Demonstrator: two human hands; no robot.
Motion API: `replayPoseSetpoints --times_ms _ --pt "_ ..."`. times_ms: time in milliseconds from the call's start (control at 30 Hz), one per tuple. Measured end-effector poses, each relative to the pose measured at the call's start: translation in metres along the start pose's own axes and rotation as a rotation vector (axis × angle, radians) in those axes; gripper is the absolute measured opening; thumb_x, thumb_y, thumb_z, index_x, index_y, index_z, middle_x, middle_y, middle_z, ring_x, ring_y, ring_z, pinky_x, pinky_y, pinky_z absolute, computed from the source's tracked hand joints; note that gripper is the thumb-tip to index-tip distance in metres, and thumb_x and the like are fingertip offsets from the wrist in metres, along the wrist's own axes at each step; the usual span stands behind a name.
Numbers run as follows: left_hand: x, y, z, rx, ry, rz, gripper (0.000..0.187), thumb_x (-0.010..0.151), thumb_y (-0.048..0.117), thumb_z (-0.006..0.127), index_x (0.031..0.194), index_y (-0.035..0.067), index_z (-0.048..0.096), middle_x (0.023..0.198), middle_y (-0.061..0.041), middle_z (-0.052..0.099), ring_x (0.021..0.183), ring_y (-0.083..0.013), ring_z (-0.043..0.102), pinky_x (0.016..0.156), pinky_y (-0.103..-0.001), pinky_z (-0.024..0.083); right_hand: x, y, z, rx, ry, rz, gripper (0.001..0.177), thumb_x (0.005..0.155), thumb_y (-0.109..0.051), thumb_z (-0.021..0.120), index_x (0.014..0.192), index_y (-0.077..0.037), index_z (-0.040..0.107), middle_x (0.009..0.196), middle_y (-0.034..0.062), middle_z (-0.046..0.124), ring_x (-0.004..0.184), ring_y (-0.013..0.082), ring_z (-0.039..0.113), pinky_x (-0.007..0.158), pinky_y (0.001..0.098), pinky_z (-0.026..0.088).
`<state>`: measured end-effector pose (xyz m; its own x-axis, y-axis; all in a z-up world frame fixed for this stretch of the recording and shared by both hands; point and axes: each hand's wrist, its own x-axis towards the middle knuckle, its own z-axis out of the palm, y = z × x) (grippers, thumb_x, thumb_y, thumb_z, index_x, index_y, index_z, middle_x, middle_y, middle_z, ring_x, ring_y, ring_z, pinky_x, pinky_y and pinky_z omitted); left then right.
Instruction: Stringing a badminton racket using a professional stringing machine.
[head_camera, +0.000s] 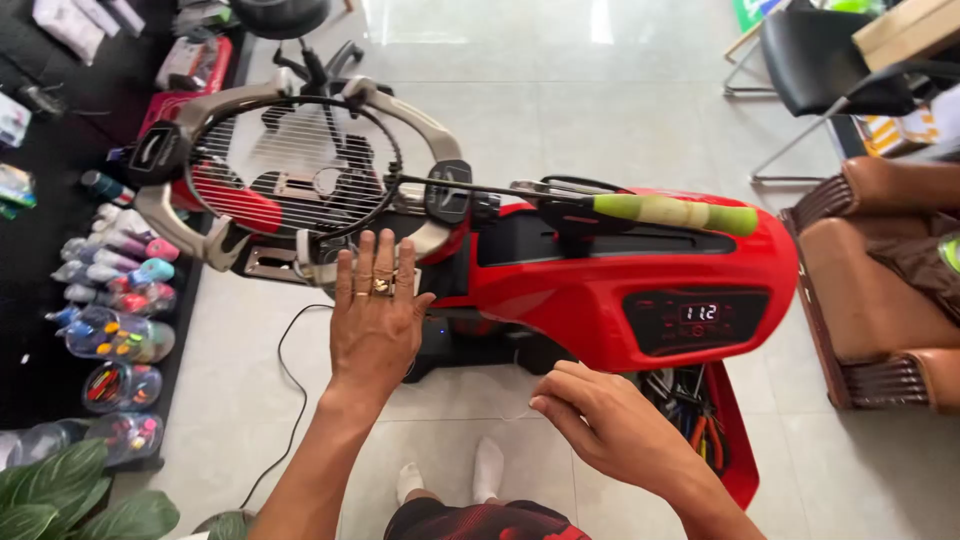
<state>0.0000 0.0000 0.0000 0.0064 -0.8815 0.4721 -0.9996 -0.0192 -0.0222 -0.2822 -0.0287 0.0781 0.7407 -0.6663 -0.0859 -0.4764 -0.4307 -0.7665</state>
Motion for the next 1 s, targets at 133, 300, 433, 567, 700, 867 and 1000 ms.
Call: replayPoseSetpoints --times_ms 133,300,433,567,700,867,1000 --pt "-0.004 -0.001 0.002 -0.004 -0.027 -0.029 0.063 0.103 0.031 0.06 0.155 -0.002 0.044 0.158 -0.021 0.042 0.151 -0.036 0.035 0.128 -0.051 0.021 0.01 -0.005 0.002 -0.025 -0.021 -0.053 0.016 0.094 -0.02 0.066 0.089 -0.005 0.067 0.08 0.0088 0.067 0.071 0.0302 0.067 0.059 0.0413 0.051" --pt "-0.014 0.038 -0.037 -0.326 0.132 -0.195 0.045 0.106 0.032 0.054 0.138 0.002 0.061 0.142 -0.022 0.059 0.138 -0.0411 0.051 0.118 -0.049 0.038 0.038 -0.024 0.004 -0.366 0.025 -0.564 0.008 0.078 -0.012 0.07 0.086 -0.012 0.068 0.074 0.005 0.06 0.077 0.0251 0.063 0.067 0.0409 0.047" --pt "-0.031 0.045 -0.062 -0.996 -0.476 -0.524 0.048 0.109 0.04 0.047 0.11 0.0 0.074 0.098 -0.016 0.071 0.094 -0.0299 0.067 0.089 -0.039 0.055 0.043 -0.046 0.023 -0.502 -0.072 -0.943 0.02 0.074 -0.021 0.068 0.092 -0.011 0.069 0.078 0.0019 0.057 0.08 0.021 0.059 0.075 0.0382 0.045" --pt "-0.032 0.029 -0.073 -1.961 -0.876 -0.84 0.047 0.102 0.039 0.053 0.108 -0.001 0.076 0.087 -0.002 0.074 0.081 -0.0098 0.065 0.076 -0.026 0.052 0.043 -0.052 0.054 -0.672 -0.224 -1.145 0.012 0.077 -0.022 0.067 0.077 -0.011 0.064 0.08 0.0004 0.058 0.082 0.0198 0.058 0.082 0.0345 0.046" --pt "-0.036 0.007 -0.068 -1.973 -0.628 -0.68 0.032 0.105 0.025 0.061 0.104 -0.004 0.074 0.079 -0.002 0.067 0.077 -0.0095 0.061 0.076 -0.025 0.051 0.05 -0.048 0.092 -0.766 -0.283 -1.141 0.013 0.075 -0.024 0.067 0.07 -0.012 0.066 0.077 -0.0001 0.06 0.081 0.0204 0.06 0.082 0.0334 0.046" --pt "-0.009 -0.019 -0.075 -1.817 -0.421 -0.773 0.029 0.103 0.024 0.062 0.102 -0.001 0.076 0.068 0.0 0.061 0.064 -0.0087 0.055 0.061 -0.024 0.046 0.055 -0.021 0.175 -0.758 -0.517 -1.019 0.017 0.077 -0.028 0.066 0.065 -0.016 0.068 0.079 -0.0003 0.062 0.081 0.0193 0.062 0.08 0.0334 0.043" --pt "0.005 -0.042 -0.077 -1.794 -0.319 -0.853 0.026 0.1 0.022 0.062 0.102 0.0 0.076 0.066 0.002 0.06 0.06 -0.0067 0.051 0.056 -0.023 0.043 0.062 0.018 0.254 -0.728 -0.547 -1.018 0.018 0.086 -0.027 0.065 0.072 -0.017 0.069 0.079 -0.0005 0.065 0.083 0.0193 0.063 0.084 0.0341 0.043"
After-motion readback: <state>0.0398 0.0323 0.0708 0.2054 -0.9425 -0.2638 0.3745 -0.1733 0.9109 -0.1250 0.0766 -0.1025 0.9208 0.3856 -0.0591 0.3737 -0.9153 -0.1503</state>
